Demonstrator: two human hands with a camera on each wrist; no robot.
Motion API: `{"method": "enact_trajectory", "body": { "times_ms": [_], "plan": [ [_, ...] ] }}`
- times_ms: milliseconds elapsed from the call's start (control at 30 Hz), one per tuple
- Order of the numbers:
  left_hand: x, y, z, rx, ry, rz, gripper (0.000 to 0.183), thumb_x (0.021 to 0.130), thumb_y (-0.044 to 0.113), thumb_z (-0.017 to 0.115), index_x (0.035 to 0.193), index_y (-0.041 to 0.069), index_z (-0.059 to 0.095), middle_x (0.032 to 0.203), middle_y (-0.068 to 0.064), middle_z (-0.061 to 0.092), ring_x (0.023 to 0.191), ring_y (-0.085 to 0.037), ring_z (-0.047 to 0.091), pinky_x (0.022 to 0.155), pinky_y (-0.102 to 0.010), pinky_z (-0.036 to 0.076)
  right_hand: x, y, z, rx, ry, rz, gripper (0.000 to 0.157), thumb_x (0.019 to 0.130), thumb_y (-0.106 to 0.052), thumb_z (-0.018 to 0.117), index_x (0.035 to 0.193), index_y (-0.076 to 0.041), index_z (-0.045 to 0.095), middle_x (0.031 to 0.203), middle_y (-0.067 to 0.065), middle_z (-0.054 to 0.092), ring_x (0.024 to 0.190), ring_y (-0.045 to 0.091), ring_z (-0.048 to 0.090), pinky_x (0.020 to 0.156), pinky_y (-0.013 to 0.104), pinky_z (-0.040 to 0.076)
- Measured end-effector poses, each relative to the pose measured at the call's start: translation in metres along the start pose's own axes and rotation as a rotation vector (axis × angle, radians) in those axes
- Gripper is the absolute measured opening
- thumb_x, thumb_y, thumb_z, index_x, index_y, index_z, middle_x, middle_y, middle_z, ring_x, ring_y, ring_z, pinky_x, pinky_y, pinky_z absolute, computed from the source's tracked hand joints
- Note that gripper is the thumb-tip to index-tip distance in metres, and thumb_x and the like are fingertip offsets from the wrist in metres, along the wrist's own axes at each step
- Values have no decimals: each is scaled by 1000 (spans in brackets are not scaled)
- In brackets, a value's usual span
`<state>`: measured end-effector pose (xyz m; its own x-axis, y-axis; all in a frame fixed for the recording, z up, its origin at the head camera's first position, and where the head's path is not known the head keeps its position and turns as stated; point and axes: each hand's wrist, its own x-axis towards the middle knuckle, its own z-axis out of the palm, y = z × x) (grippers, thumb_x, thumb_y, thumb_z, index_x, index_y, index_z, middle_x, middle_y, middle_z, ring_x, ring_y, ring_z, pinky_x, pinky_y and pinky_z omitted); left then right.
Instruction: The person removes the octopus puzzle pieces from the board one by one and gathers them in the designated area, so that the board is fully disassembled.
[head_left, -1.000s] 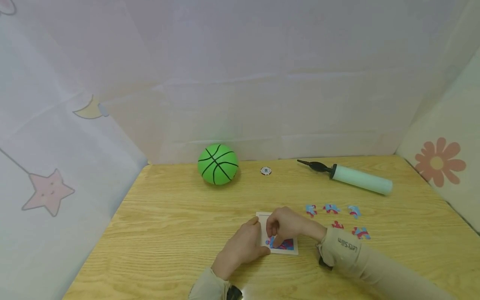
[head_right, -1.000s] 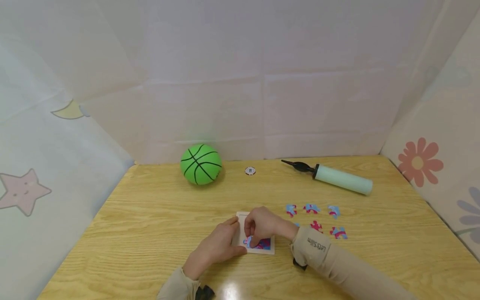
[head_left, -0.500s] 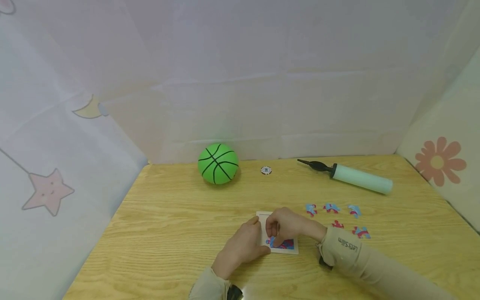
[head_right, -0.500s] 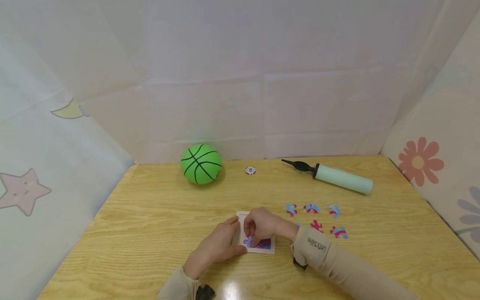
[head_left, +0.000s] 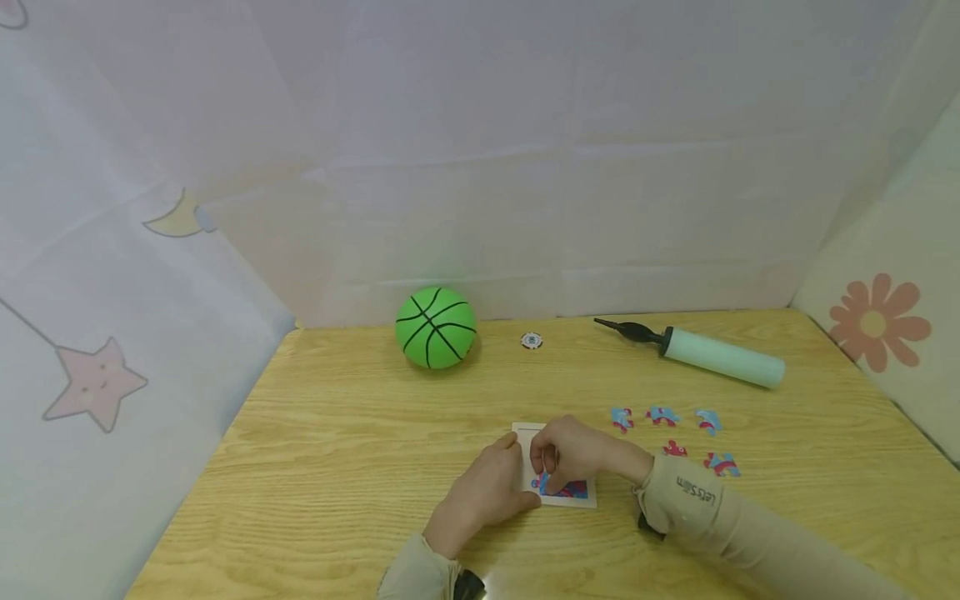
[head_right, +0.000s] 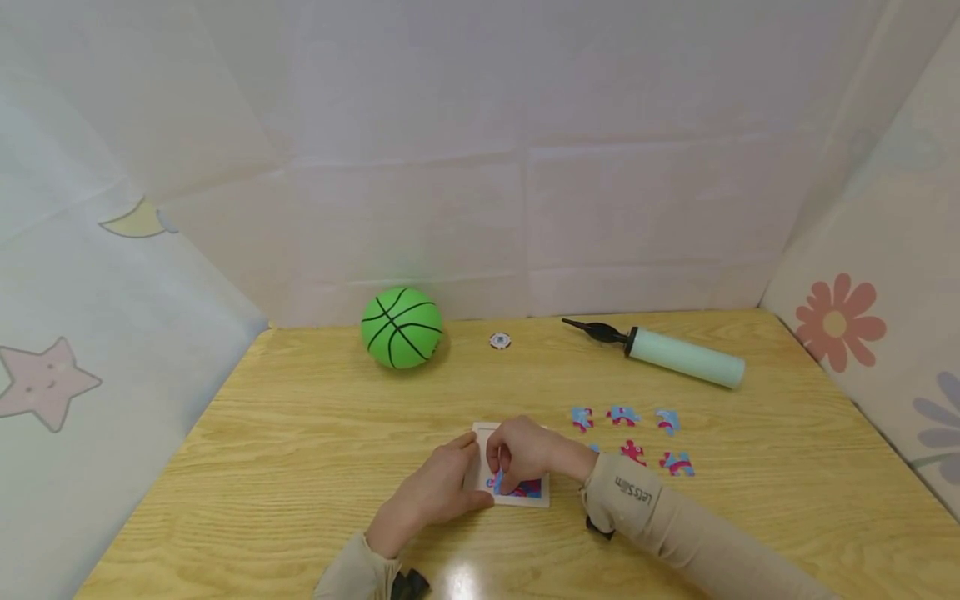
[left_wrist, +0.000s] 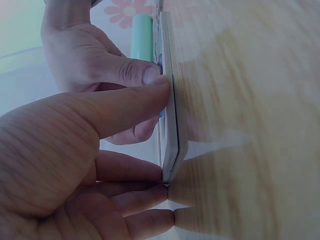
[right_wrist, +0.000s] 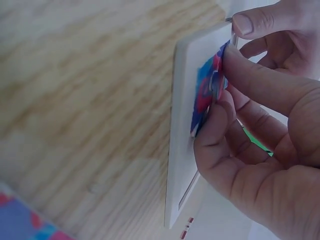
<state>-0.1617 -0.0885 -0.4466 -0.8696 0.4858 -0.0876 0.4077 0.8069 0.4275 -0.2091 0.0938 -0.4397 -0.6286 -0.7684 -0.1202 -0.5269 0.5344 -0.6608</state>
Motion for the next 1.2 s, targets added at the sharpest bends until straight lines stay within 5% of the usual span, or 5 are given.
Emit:
{"method": "enact_trajectory", "body": {
  "times_ms": [867, 1200],
  "plan": [
    [1, -1, 2, 11, 11, 6, 61, 76, 30, 81, 116, -10, 58, 136, -25, 49, 121, -36, 52, 100, -41, 44, -1, 4, -3, 117, -22, 11, 20, 73, 1, 80, 81, -7, 64, 72, -3, 63, 59, 0, 55, 58, 20, 49],
    [-1, 0, 1, -11, 8, -2, 62, 76, 29, 81, 118, -9, 57, 137, -25, 48, 122, -36, 51, 101, -42, 43, -2, 6, -9, 220, -18, 24, 10, 82, 1, 70, 84, -6, 63, 77, -2, 65, 63, 5, 57, 58, 22, 49]
  ]
}}
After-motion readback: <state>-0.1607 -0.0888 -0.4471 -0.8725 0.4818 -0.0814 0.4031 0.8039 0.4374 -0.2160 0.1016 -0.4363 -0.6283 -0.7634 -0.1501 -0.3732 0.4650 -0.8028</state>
